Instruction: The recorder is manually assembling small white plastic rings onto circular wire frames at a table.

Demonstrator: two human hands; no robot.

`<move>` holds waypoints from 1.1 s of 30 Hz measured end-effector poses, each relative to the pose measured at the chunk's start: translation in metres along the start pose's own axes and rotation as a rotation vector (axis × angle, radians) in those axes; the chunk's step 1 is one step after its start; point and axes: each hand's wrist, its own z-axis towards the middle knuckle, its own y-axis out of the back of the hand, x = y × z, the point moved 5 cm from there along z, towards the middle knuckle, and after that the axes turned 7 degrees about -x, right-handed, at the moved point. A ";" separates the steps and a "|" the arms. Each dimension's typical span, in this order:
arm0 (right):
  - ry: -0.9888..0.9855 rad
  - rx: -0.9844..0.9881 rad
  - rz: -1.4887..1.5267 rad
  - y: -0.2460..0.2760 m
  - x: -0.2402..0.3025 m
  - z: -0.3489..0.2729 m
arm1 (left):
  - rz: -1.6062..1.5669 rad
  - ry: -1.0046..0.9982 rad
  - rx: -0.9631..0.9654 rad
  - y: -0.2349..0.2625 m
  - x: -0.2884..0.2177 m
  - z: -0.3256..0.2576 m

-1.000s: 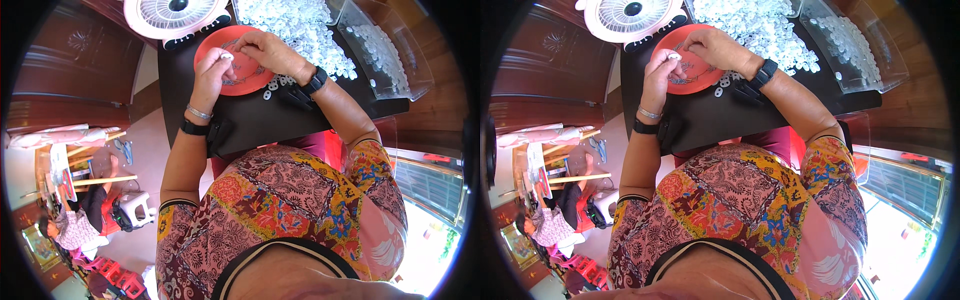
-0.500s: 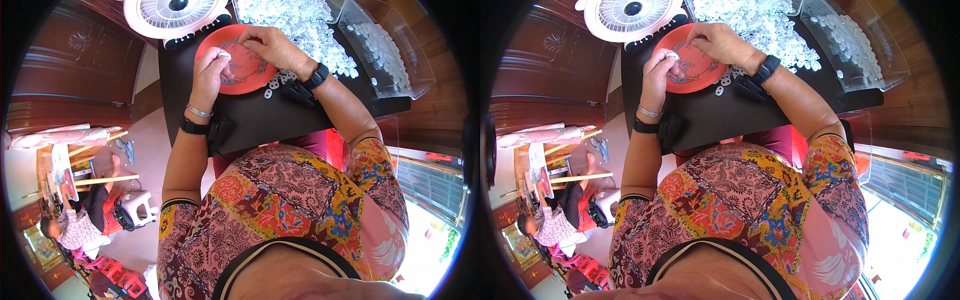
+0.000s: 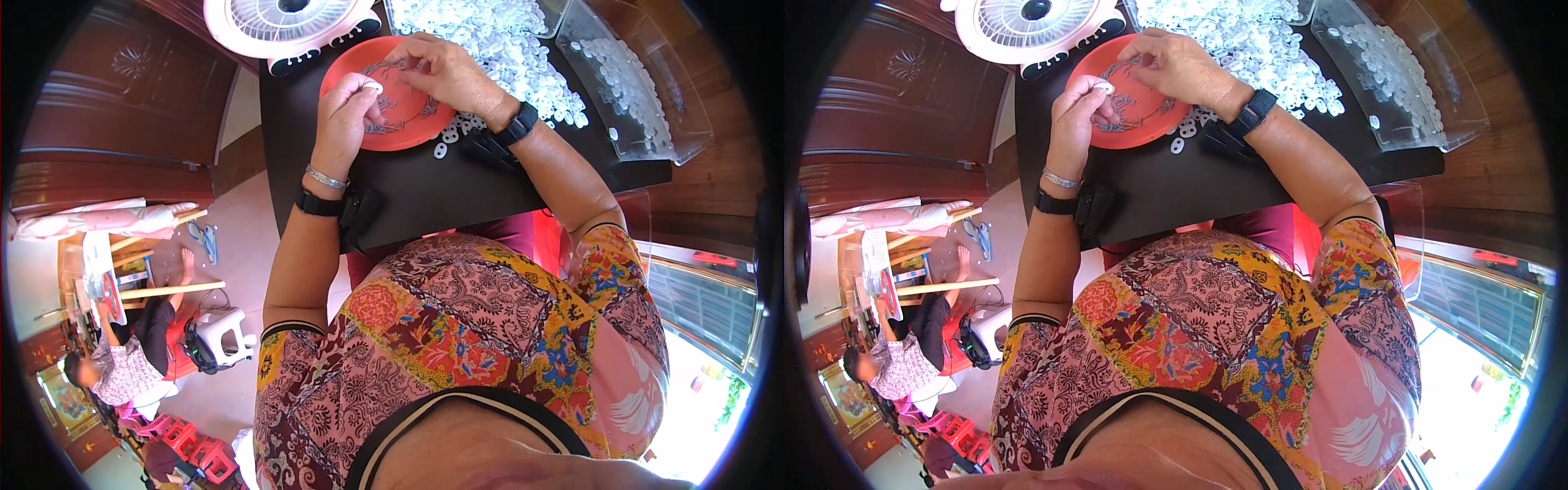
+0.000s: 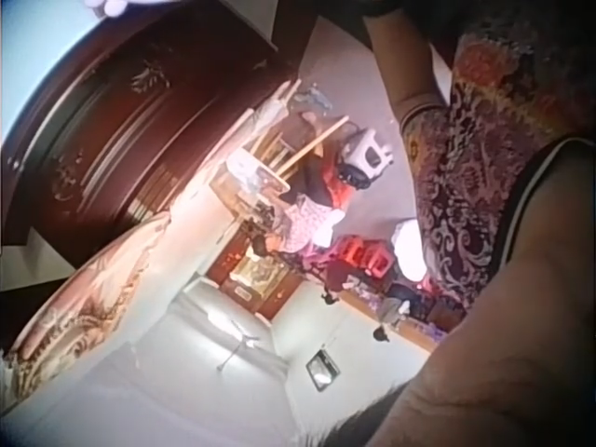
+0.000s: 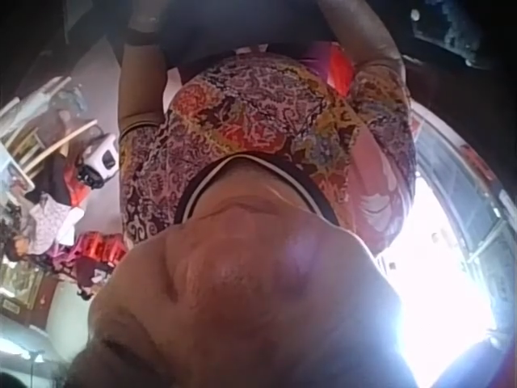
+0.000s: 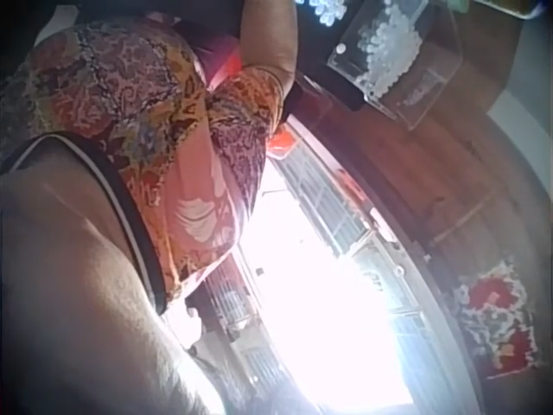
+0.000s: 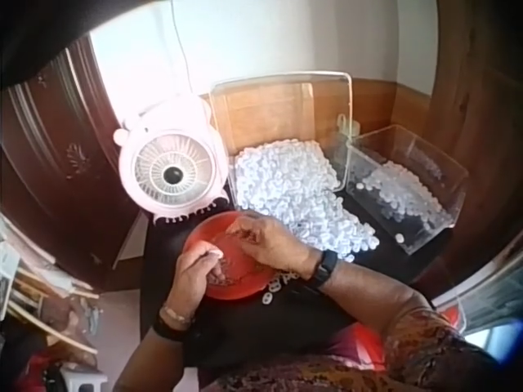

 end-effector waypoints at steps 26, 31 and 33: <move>0.300 -0.033 -0.283 0.056 0.019 0.011 | -0.045 -0.108 0.026 -0.013 -0.004 0.004; 0.203 0.212 -0.577 0.094 -0.016 -0.005 | -0.069 -0.095 -0.014 -0.011 -0.007 0.005; 0.232 0.106 -0.539 0.113 -0.008 -0.010 | -0.083 -0.094 -0.016 -0.012 -0.006 0.004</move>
